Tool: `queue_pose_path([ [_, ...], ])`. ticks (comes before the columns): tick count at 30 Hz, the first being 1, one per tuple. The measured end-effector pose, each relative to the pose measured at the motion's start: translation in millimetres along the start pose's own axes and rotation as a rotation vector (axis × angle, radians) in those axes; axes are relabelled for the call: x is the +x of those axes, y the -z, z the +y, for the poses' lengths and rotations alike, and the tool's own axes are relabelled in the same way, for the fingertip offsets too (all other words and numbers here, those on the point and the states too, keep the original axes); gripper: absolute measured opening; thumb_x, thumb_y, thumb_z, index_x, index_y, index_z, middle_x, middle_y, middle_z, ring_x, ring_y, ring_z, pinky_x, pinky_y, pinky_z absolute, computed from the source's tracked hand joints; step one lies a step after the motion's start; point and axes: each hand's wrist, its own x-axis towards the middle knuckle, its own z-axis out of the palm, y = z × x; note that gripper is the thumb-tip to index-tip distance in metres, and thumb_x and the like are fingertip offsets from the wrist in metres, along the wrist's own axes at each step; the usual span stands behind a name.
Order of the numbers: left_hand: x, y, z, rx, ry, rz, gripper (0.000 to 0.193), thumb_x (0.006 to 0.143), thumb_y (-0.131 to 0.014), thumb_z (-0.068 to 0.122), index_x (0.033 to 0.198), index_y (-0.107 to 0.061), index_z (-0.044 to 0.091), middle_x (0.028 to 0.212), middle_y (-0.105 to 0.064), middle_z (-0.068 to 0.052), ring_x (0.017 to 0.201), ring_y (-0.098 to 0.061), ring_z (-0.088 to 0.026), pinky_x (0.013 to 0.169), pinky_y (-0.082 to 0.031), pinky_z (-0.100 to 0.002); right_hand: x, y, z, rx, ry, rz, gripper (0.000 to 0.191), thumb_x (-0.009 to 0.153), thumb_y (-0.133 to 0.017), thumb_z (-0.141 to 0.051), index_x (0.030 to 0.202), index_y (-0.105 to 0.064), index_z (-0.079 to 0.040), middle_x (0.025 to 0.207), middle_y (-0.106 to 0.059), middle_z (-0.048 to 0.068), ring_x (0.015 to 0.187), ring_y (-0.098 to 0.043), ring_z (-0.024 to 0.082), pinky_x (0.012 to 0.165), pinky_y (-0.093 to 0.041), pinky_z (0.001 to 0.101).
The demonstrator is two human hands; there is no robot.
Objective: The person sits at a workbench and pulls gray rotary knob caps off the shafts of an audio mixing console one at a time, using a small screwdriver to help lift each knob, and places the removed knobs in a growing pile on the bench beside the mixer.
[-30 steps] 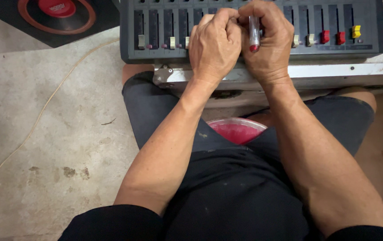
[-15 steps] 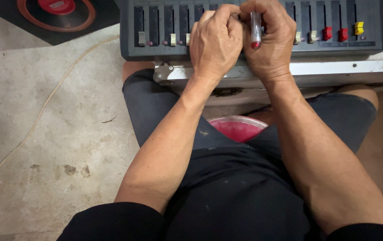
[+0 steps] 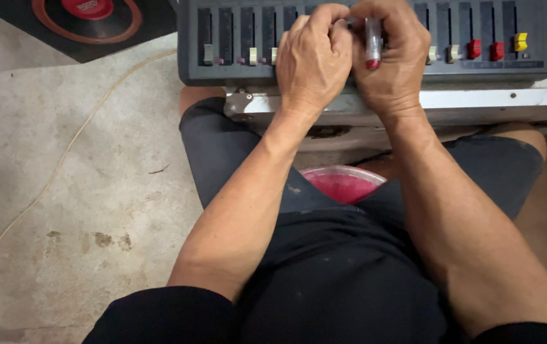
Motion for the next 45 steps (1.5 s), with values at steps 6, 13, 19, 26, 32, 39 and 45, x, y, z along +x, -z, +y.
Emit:
queue_pose_path([
  [6,-1.1,3.7,-4.5,-0.050,-0.016,-0.084,0.022,0.091,-0.061,0.018,0.109,-0.074,0.018,0.097,-0.075,-0.008,0.096,-0.069,-0.032,0.086,-0.053,-0.045,-2.8,0.1,11.0,0.012,-0.059,0.029,0.019,0.098,-0.074,0.009,0.110,-0.064,-0.003,0.102,-0.066,0.008,0.086,-0.067,0.017,0.078,-0.054,0.0290],
  [13,1.3,11.2,4.7,-0.048,0.034,-0.130,0.018,0.091,-0.069,0.023,0.108,-0.075,0.018,0.096,-0.073,-0.011,0.094,-0.068,-0.035,0.084,-0.052,-0.046,-1.3,5.4,17.5,0.262,-0.249,0.162,0.014,0.112,-0.069,-0.011,0.117,-0.067,0.001,0.103,-0.069,0.010,0.092,-0.065,0.018,0.085,-0.054,0.0324],
  [19,12.1,12.5,10.5,-0.265,0.110,-0.084,0.019,0.090,-0.073,0.019,0.107,-0.073,0.012,0.097,-0.074,-0.011,0.092,-0.072,-0.030,0.081,-0.056,-0.040,-3.3,31.6,5.9,0.693,-0.535,0.350,0.025,0.107,-0.061,-0.017,0.122,-0.065,0.003,0.102,-0.069,0.012,0.085,-0.067,0.018,0.080,-0.058,0.0331],
  [26,18.5,24.6,18.0,-0.331,0.104,-0.025,0.018,0.086,-0.078,0.012,0.102,-0.072,0.006,0.094,-0.072,-0.011,0.085,-0.070,-0.028,0.077,-0.055,-0.037,-12.4,34.6,-17.6,0.401,-0.447,0.304,0.018,0.101,-0.067,-0.001,0.107,-0.049,0.000,0.093,-0.062,0.012,0.080,-0.063,0.016,0.078,-0.055,0.0327],
  [32,13.1,46.0,28.5,-0.420,0.094,-0.064,0.014,0.092,-0.070,0.006,0.106,-0.072,0.005,0.096,-0.071,-0.011,0.089,-0.069,-0.028,0.079,-0.056,-0.037,-13.2,38.5,-36.7,0.374,-0.504,0.148,0.018,0.097,-0.060,0.000,0.114,-0.063,0.005,0.096,-0.073,0.013,0.085,-0.068,0.016,0.082,-0.057,0.0278],
  [39,14.4,62.3,28.3,-0.448,0.018,-0.024,0.014,0.096,-0.068,0.005,0.110,-0.070,0.006,0.100,-0.072,-0.010,0.096,-0.069,-0.028,0.084,-0.056,-0.037,-9.7,30.8,-45.9,0.298,-0.554,0.090,0.019,0.095,-0.062,0.000,0.112,-0.064,0.005,0.094,-0.074,0.012,0.082,-0.068,0.014,0.077,-0.056,0.0269],
  [45,18.8,61.7,19.0,-0.506,0.082,-0.075,0.015,0.096,-0.068,0.004,0.111,-0.070,0.005,0.098,-0.072,-0.011,0.091,-0.069,-0.028,0.083,-0.055,-0.035,-6.7,24.5,-41.7,0.196,-0.515,0.030,0.016,0.093,-0.065,-0.001,0.108,-0.067,0.005,0.091,-0.077,0.012,0.079,-0.069,0.013,0.073,-0.056,0.0256],
])
